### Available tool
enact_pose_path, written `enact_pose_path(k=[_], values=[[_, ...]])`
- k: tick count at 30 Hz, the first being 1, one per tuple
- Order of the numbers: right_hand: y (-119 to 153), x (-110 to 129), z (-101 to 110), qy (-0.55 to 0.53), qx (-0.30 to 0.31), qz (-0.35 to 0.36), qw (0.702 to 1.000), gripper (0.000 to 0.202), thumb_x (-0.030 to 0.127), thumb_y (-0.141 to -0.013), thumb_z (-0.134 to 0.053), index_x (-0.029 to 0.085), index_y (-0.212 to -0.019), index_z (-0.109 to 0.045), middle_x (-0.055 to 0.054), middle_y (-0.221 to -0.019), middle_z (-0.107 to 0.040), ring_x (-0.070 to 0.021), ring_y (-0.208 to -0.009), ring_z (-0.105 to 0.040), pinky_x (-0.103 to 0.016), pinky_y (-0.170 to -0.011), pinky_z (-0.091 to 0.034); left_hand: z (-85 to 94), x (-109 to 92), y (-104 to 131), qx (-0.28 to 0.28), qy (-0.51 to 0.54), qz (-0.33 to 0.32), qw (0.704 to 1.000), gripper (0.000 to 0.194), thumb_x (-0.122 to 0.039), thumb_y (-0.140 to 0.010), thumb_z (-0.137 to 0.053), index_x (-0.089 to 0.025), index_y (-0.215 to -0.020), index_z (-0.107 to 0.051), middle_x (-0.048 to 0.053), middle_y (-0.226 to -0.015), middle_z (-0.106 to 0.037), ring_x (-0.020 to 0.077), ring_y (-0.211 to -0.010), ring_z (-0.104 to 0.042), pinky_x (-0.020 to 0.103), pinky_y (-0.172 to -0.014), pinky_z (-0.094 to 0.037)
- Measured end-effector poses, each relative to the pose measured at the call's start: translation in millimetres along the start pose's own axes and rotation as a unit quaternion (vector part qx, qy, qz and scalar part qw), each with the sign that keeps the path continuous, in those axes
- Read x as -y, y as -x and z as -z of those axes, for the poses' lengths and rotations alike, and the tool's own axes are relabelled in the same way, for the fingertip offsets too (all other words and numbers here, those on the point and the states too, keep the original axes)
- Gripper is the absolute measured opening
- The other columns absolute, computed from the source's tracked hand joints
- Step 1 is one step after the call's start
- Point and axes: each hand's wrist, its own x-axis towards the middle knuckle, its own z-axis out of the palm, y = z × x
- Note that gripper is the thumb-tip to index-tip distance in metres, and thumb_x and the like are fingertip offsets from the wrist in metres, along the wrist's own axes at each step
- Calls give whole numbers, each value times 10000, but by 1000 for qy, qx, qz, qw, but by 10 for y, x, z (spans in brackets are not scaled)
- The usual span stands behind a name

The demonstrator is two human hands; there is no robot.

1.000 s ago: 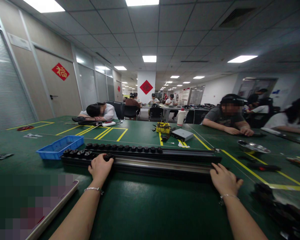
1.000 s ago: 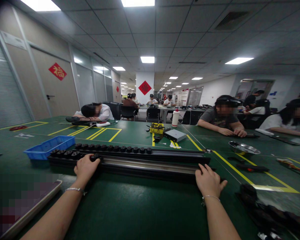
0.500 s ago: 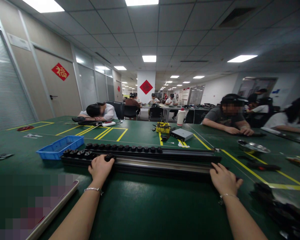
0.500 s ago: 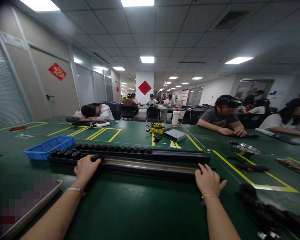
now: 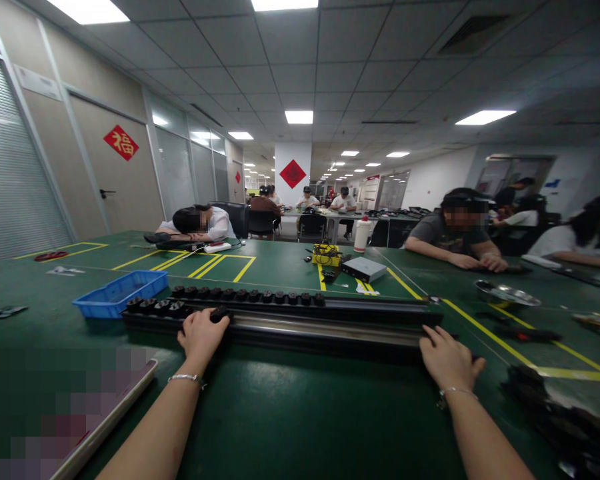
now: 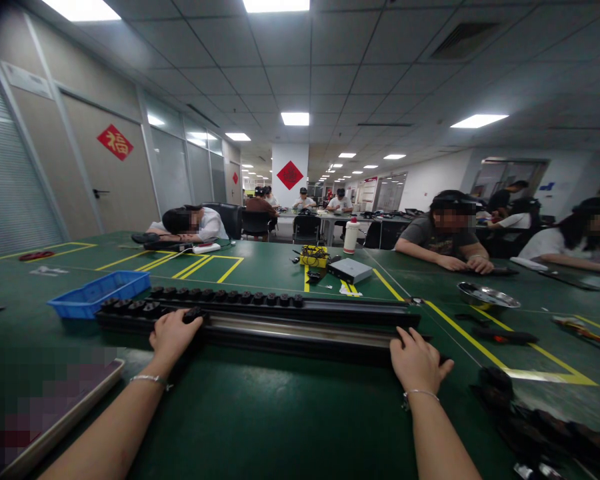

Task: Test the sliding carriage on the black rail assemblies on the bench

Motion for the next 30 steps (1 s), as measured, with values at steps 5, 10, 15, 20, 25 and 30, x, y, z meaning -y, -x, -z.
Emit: enact_pose_path(k=[5,10,15,20,25,30], values=[[-3,4,-1,-1,0,-3,1000,500,387,-828,-274,271,-1209,-577,-38,-1368,-461,-324,-1195,-391,-648,-1018,-109,-26,27,-9,-5,9,-12,1000,388,-510,-726,-455,-282,-1007,-596,78,-1137,-584,313,-1245,-332,558,-990,-265],[0,12,11,-3,15,-5,1000,520,397,-830,-265,254,-1237,-556,-49,-1376,-451,-329,-1199,-387,-649,-1019,-98,2,8,3,-2,6,-8,1000,377,-509,-723,-469,-288,-997,-605,68,-1105,-593,306,-1241,-341,524,-984,-294],[-13,-16,-3,1,5,3,1000,501,392,-812,-305,274,-1220,-571,-51,-1355,-472,-336,-1195,-389,-658,-1001,-139,41,-11,29,-6,12,-5,1000,366,-505,-721,-485,-304,-996,-618,50,-1100,-593,287,-1249,-346,468,-981,-325],[-8,-6,15,4,10,-1,1000,515,398,-823,-274,270,-1228,-566,-51,-1358,-469,-331,-1191,-395,-644,-1011,-133,53,-12,40,-5,19,10,1000,364,-508,-725,-497,-318,-1008,-623,45,-1155,-571,268,-1262,-345,452,-989,-325],[1,3,9,3,7,-2,1000,519,389,-825,-265,276,-1240,-555,-43,-1370,-456,-324,-1197,-392,-643,-1017,-110,46,-12,37,-11,21,11,1000,383,-511,-724,-513,-307,-1027,-629,67,-1217,-538,268,-1274,-335,460,-993,-322],[7,-2,2,3,-4,11,1000,511,383,-820,-275,270,-1222,-569,-59,-1353,-474,-333,-1187,-396,-660,-997,-141,63,-27,53,-7,14,14,1000,378,-507,-734,-506,-310,-1033,-627,61,-1217,-542,267,-1275,-333,460,-992,-326]])
